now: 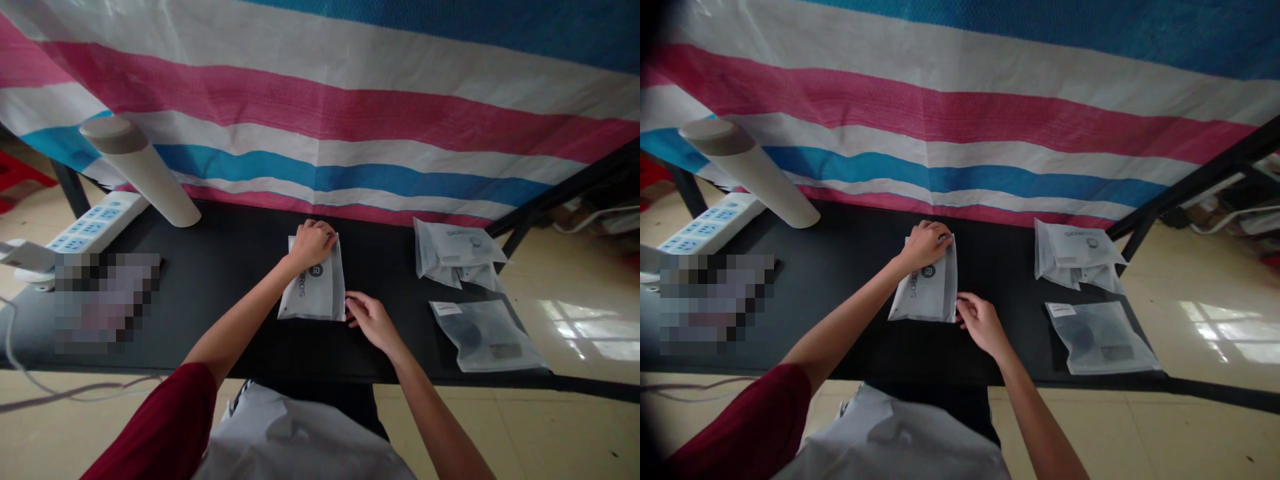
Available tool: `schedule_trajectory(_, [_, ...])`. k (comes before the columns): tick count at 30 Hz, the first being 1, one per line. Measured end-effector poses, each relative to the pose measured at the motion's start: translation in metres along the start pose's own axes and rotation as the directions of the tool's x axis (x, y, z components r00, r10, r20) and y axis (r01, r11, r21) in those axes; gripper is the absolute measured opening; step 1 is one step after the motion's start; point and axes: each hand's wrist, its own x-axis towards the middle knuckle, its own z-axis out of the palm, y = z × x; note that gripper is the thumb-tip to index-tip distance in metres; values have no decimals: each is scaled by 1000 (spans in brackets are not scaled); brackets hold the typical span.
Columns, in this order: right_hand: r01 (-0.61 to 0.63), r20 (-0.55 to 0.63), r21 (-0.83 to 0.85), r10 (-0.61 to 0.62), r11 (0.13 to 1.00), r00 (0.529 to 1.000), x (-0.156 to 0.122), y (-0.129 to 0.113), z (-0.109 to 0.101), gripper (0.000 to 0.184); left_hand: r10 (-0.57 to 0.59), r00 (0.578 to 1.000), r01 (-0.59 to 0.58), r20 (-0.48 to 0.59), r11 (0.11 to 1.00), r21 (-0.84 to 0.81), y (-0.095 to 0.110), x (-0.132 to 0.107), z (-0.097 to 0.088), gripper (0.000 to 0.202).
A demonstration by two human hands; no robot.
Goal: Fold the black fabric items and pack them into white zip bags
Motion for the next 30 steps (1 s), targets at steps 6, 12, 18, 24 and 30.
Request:
schedule_trajectory(6, [32, 6, -11, -32, 999, 999, 66, -11, -13, 34, 17, 998, -13, -54, 997, 72, 13, -73, 10, 67])
schedule_trajectory(12, [106, -81, 5, -105, 994, 991, 123, -24, 2, 35, -85, 986, 70, -147, 992, -103, -8, -71, 31, 62])
schedule_trajectory(18, [88, -126, 137, -71, 987, 989, 123, -19, 3, 38, -176, 977, 134, -122, 947, -293, -25, -65, 36, 64])
schedule_trajectory(24, [174, 14, 56, -175, 983, 985, 115, -16, -1, 47, -125, 987, 92, -102, 955, -282, -14, -74, 40, 80])
schedule_trajectory(30, [274, -2, -278, -285, 921, 958, 113, -15, -4, 53, -64, 996, 41, -67, 953, -302, -2, -79, 43, 84])
